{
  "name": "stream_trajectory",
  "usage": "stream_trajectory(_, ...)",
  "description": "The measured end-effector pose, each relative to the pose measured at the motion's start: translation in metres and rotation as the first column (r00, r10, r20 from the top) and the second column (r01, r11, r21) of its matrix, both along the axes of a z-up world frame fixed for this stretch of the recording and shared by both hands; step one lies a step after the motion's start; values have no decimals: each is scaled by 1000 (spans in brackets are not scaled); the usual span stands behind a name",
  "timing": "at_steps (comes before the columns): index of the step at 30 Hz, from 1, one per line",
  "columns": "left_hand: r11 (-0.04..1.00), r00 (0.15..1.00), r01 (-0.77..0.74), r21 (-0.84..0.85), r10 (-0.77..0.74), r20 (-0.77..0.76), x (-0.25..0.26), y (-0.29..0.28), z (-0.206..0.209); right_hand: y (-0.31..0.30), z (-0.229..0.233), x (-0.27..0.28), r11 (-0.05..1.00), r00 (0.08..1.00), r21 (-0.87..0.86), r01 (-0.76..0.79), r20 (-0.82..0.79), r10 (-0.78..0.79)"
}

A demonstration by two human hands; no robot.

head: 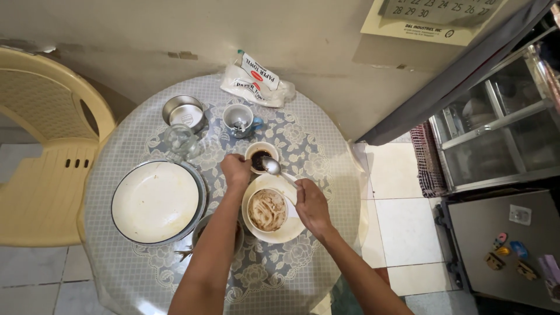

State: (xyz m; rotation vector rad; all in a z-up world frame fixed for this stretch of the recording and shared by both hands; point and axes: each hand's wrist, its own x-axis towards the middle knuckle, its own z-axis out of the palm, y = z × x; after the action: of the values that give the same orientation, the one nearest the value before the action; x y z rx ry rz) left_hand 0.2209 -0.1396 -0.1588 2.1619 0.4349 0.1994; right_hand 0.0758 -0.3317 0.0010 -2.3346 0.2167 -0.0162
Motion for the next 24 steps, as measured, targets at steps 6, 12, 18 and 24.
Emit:
stream_trajectory(6,999,999,-28,-40,29,26,-20,31,32,12,-4,3,994,985,34,-102,147,96)
stream_trajectory(12,941,993,-90,-326,57,-106,-50,58,84,33,17,0,975,961,72,-209,202,191)
stream_trajectory(18,974,993,-49,-223,23,-119,-91,91,112,51,22,-14,937,938,146,-318,193,288)
stream_trajectory(24,979,992,-55,-197,31,-123,-140,112,131,71,28,-30,909,925,185,-374,146,351)
